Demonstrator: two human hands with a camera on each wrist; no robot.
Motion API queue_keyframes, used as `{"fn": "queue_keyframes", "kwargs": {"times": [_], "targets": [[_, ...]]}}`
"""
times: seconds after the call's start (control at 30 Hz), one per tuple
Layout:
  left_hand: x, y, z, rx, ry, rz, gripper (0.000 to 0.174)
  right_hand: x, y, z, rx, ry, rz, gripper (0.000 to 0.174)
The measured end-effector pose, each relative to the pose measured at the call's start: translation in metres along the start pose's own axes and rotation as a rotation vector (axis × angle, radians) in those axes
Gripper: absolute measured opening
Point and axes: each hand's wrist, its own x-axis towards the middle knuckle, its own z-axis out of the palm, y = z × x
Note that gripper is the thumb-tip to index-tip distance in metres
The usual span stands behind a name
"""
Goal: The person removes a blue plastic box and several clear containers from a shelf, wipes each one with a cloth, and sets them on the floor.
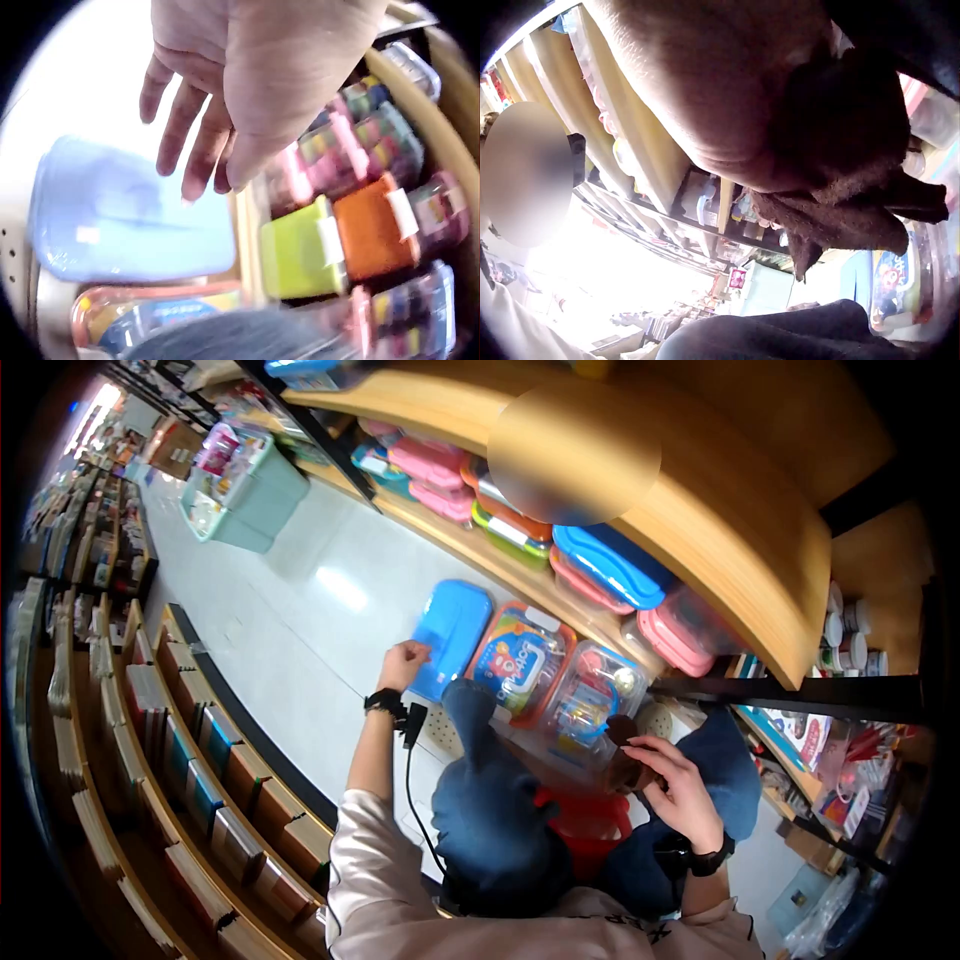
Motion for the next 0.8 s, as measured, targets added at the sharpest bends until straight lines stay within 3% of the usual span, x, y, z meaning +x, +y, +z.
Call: {"fn": "queue_keyframes", "kwargs": {"times": [0.03,0.23,0.33,0.4,0.5,0.63,0.7,0.73,0.8], "targets": [[-0.009,0.019,-0.02,-0.153,0.022,0.029,0.022,-0.001,0.001,0.0,0.034,-0.01,0.008,0.043],[-0.081,0.157,-0.142,-0.057,0.116,0.277,0.019,-0.01,-0.002,0.007,0.102,0.058,-0.147,0.041],[-0.13,0.261,-0.159,-0.069,0.108,0.425,0.018,-0.017,0.007,0.007,0.091,0.16,-0.189,0.04],[-0.158,0.329,-0.151,-0.086,0.079,0.492,0.019,-0.021,0.006,0.002,0.123,0.177,-0.214,0.039],[-0.168,0.398,-0.122,0.401,0.112,0.698,0.025,-0.03,0.01,0.0,0.142,0.18,-0.241,0.039],[-0.088,0.404,-0.067,0.718,0.341,0.996,0.033,-0.039,0.02,0.005,0.147,0.165,-0.284,0.035],[-0.055,0.414,-0.039,0.648,0.301,0.907,0.039,-0.044,0.021,0.003,0.147,0.166,-0.295,0.033],[-0.032,0.415,-0.026,0.664,0.419,1.043,0.045,-0.045,0.02,0.001,0.154,0.173,-0.296,0.033],[-0.009,0.44,-0.006,0.798,0.495,0.955,0.05,-0.048,0.023,-0.002,0.166,0.188,-0.283,0.033]]}}
